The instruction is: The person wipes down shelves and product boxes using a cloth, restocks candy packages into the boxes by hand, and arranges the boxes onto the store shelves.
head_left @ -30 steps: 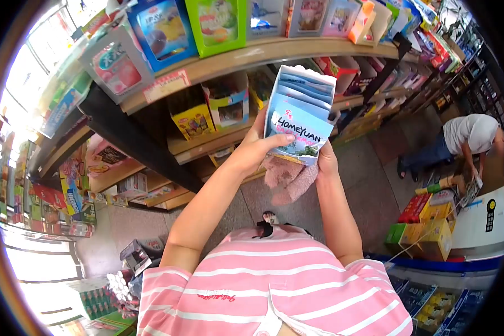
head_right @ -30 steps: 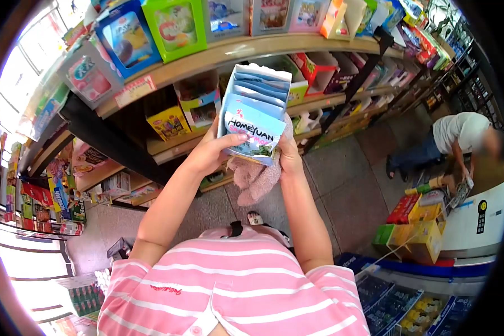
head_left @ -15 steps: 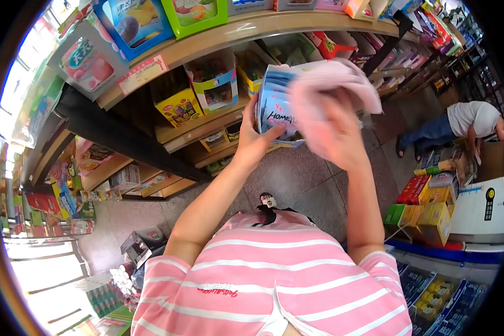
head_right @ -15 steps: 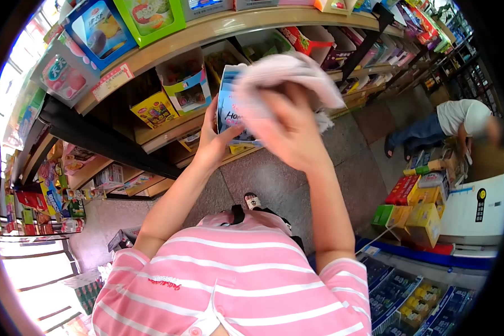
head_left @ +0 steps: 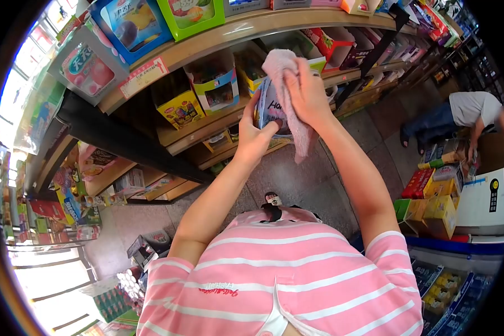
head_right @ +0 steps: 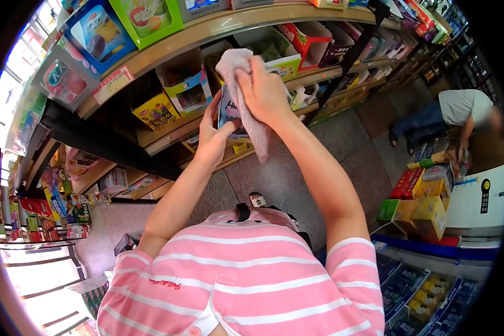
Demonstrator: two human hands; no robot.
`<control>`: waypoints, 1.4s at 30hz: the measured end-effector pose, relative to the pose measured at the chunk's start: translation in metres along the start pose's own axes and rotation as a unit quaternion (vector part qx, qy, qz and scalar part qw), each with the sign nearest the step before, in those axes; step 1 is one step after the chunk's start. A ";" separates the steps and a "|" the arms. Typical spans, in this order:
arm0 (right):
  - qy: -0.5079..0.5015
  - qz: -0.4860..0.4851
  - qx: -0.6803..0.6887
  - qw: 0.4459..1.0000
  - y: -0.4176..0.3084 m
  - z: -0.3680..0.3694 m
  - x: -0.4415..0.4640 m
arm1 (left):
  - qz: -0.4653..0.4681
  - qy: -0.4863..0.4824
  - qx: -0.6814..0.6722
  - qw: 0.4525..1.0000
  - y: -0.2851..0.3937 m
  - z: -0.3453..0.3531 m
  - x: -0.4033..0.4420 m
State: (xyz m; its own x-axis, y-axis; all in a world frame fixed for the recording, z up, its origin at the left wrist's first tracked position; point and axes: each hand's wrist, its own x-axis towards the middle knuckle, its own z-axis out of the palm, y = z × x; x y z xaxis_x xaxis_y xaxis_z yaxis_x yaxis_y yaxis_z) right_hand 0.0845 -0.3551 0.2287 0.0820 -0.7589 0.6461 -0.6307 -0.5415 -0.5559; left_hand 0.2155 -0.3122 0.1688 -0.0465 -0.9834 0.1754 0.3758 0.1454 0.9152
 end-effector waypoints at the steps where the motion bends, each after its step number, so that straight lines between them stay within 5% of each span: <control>1: 0.025 0.041 0.035 0.998 0.003 -0.003 0.003 | -0.009 -0.011 0.006 1.000 0.006 0.000 0.001; 2: 0.026 0.040 0.035 0.998 0.007 -0.005 0.004 | -0.009 -0.011 0.006 1.000 0.005 -0.001 0.000; 4: 0.110 0.051 0.246 0.962 0.016 -0.010 0.012 | -0.010 -0.012 -0.019 1.000 0.006 0.000 0.003; 8: 0.168 0.212 0.446 0.853 0.003 -0.050 0.023 | -0.006 -0.023 -0.057 0.998 0.017 0.005 0.005; 10: 0.202 0.212 0.436 0.851 -0.010 -0.071 0.030 | -0.002 -0.031 -0.073 0.997 0.017 0.006 0.005; 13: 0.204 0.080 0.293 0.931 -0.011 -0.083 0.029 | -0.020 -0.023 -0.105 0.994 0.026 0.011 0.004; 15: 0.062 0.005 -0.013 0.998 -0.025 -0.073 0.017 | -0.028 -0.004 -0.111 0.993 0.033 0.019 0.004; 16: -0.040 -0.115 -0.106 0.987 -0.031 -0.059 0.010 | -0.028 -0.007 -0.110 0.993 0.031 0.020 0.004; 17: -0.133 -0.075 -0.192 0.969 -0.041 -0.050 0.001 | 0.015 -0.003 -0.080 0.997 0.026 0.020 0.004; 18: 0.027 -0.269 -0.229 0.935 -0.029 -0.041 0.008 | 0.058 0.000 -0.051 0.997 0.022 0.021 0.003; 23: 0.011 -0.218 -0.186 0.958 -0.014 -0.026 0.006 | 0.070 0.023 -0.016 0.997 0.002 0.022 -0.007; 26: 0.000 -0.094 -0.157 0.983 -0.014 -0.028 0.007 | 0.041 -0.014 0.015 0.999 -0.003 0.010 0.001; 30: 0.043 0.011 -0.045 0.998 -0.015 -0.042 0.007 | -0.008 -0.027 -0.066 0.997 0.010 0.016 -0.001; 33: 0.221 0.015 0.166 0.961 0.003 -0.047 0.012 | -0.067 -0.033 -0.106 0.992 0.011 0.022 0.001; 36: 0.218 0.095 0.163 0.958 -0.014 -0.084 0.003 | -0.085 -0.025 -0.110 0.990 0.010 0.022 0.005; 40: -0.073 0.065 -0.010 0.995 -0.043 -0.083 -0.014 | -0.106 -0.003 -0.160 0.981 0.016 0.030 0.014; 42: 0.148 -0.193 -0.136 0.960 -0.036 -0.062 -0.018 | -0.081 -0.014 -0.114 0.990 0.019 0.034 0.010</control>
State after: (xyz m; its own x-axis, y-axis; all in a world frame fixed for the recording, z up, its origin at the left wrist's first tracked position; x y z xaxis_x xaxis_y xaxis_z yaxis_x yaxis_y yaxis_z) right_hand 0.0578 -0.2994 0.2689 0.1522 -0.3626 0.9194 -0.7785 -0.6171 -0.1145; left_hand 0.1905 -0.3157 0.2001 -0.1475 -0.9880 0.0462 0.5602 -0.0449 0.8271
